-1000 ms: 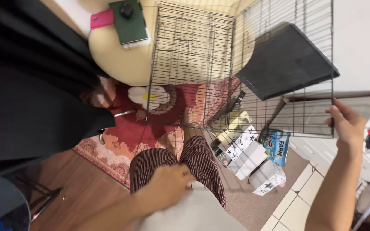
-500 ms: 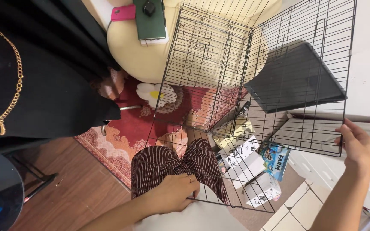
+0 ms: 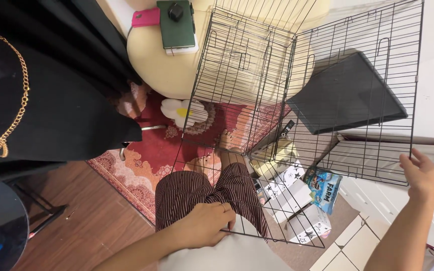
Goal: Assembling a wire pet cage by unfolding and hooking its sides together.
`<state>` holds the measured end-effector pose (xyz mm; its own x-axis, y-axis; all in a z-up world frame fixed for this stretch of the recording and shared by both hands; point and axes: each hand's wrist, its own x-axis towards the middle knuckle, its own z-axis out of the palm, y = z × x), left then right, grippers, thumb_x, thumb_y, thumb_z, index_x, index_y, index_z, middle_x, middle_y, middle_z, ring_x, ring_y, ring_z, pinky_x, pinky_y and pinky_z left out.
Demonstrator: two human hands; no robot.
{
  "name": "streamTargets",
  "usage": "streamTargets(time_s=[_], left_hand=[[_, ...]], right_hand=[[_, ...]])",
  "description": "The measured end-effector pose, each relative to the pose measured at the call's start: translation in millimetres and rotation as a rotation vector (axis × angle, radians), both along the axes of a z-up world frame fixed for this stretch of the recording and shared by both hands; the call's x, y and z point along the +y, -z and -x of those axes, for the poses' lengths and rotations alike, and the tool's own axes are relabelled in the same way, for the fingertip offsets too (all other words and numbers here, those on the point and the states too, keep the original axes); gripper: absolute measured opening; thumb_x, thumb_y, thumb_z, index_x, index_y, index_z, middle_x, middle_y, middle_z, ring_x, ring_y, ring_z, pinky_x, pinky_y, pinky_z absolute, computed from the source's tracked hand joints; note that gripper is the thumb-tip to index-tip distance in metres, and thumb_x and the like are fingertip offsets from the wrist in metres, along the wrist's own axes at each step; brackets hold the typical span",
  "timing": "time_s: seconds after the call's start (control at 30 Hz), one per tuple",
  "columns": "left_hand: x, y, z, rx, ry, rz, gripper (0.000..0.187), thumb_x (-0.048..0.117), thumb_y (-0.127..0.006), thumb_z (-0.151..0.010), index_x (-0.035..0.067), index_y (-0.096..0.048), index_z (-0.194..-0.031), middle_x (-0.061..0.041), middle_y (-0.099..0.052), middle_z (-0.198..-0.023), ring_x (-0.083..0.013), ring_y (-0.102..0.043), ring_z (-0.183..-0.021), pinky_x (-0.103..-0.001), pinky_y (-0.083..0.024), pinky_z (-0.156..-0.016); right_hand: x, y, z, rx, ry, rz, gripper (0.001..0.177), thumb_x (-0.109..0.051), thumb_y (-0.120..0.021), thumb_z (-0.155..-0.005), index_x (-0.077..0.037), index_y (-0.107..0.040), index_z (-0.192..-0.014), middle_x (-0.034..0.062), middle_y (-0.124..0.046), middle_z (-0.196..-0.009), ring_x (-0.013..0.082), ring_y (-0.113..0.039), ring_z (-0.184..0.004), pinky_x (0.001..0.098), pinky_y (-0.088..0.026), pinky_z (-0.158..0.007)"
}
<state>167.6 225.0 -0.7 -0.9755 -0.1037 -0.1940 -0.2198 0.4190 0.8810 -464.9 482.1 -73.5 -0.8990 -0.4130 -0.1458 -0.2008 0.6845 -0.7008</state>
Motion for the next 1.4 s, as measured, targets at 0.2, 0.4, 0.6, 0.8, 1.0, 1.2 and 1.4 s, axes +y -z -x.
streamTargets(time_s=[0.2,0.4,0.6,0.8,1.0,1.2,1.4], left_hand=[[-2.7,1.3,0.2,-0.002,0.01,0.009,0.02,0.014,-0.074,-0.079,0.011,-0.063,-0.096,-0.008,-0.063,-0.102,-0.0299,-0.065,-0.1,-0.045,-0.053,-0.078],[-9.5,-1.9,4.1,-0.005,0.021,0.018,0.018,0.014,-0.075,-0.08,0.012,-0.064,-0.094,-0.008,-0.064,-0.102,-0.0305,-0.066,-0.099,-0.046,-0.053,-0.077],[-22.2,-14.7,6.6,0.019,0.011,-0.035,0.016,0.015,-0.076,-0.082,0.011,-0.066,-0.094,-0.007,-0.065,-0.099,-0.0299,-0.067,-0.096,-0.044,-0.054,-0.077],[-39.6,-20.0,17.4,0.093,-0.039,-0.018,0.012,0.015,-0.076,-0.081,0.012,-0.071,-0.092,-0.004,-0.071,-0.093,-0.0292,-0.071,-0.086,-0.043,-0.055,-0.074],[-99.6,-23.4,66.5,0.271,-0.253,0.431,0.014,0.009,-0.068,-0.084,0.018,-0.076,-0.09,-0.001,-0.072,-0.083,-0.0217,-0.071,-0.072,-0.038,-0.055,-0.059],[-182.3,9.5,141.6,0.461,-0.457,0.617,0.012,0.01,-0.069,-0.085,0.02,-0.075,-0.083,0.001,-0.068,-0.076,-0.0179,-0.066,-0.071,-0.035,-0.053,-0.059],[-216.4,14.9,172.4,0.644,-0.502,0.656,0.004,0.017,-0.076,-0.082,0.016,-0.073,-0.084,0.0,-0.067,-0.081,-0.0229,-0.066,-0.078,-0.038,-0.052,-0.067]], right_hand=[[7.8,19.6,13.6,-0.018,0.059,0.018,0.06,-0.019,-0.073,-0.104,0.002,-0.053,-0.156,0.017,-0.068,-0.125,0.0195,-0.068,-0.102,0.0306,-0.047,-0.08],[9.4,25.4,18.2,-0.04,0.103,0.046,0.059,-0.022,-0.073,-0.103,-0.001,-0.054,-0.154,0.0176,-0.067,-0.122,0.0204,-0.069,-0.097,0.0282,-0.044,-0.068],[12.5,33.3,22.8,-0.074,0.174,0.003,0.06,-0.022,-0.074,-0.098,-0.004,-0.053,-0.152,0.0155,-0.067,-0.121,0.0219,-0.069,-0.096,0.0336,-0.044,-0.068],[-8.4,-8.9,-55.2,0.608,-0.175,-0.4,0.057,-0.023,-0.081,-0.095,0.0,-0.06,-0.143,0.027,-0.068,-0.124,0.0402,-0.065,-0.114,0.0472,-0.05,-0.096],[-19.7,8.9,-156.0,-0.35,-0.488,-0.196,0.08,-0.018,-0.071,-0.075,-0.017,-0.047,-0.152,0.0144,-0.06,-0.143,0.0292,-0.06,-0.129,0.0434,-0.05,-0.106],[-89.9,74.7,-232.8,-0.448,-0.446,-0.118,0.074,-0.028,-0.068,-0.091,-0.017,-0.035,-0.156,0.0152,-0.052,-0.149,0.0298,-0.06,-0.129,0.0412,-0.051,-0.103],[-132.0,128.5,-236.5,-0.17,-0.265,0.061,0.051,-0.027,-0.058,-0.102,-0.007,-0.045,-0.146,0.0178,-0.068,-0.131,0.0282,-0.068,-0.116,0.0388,-0.056,-0.093]])
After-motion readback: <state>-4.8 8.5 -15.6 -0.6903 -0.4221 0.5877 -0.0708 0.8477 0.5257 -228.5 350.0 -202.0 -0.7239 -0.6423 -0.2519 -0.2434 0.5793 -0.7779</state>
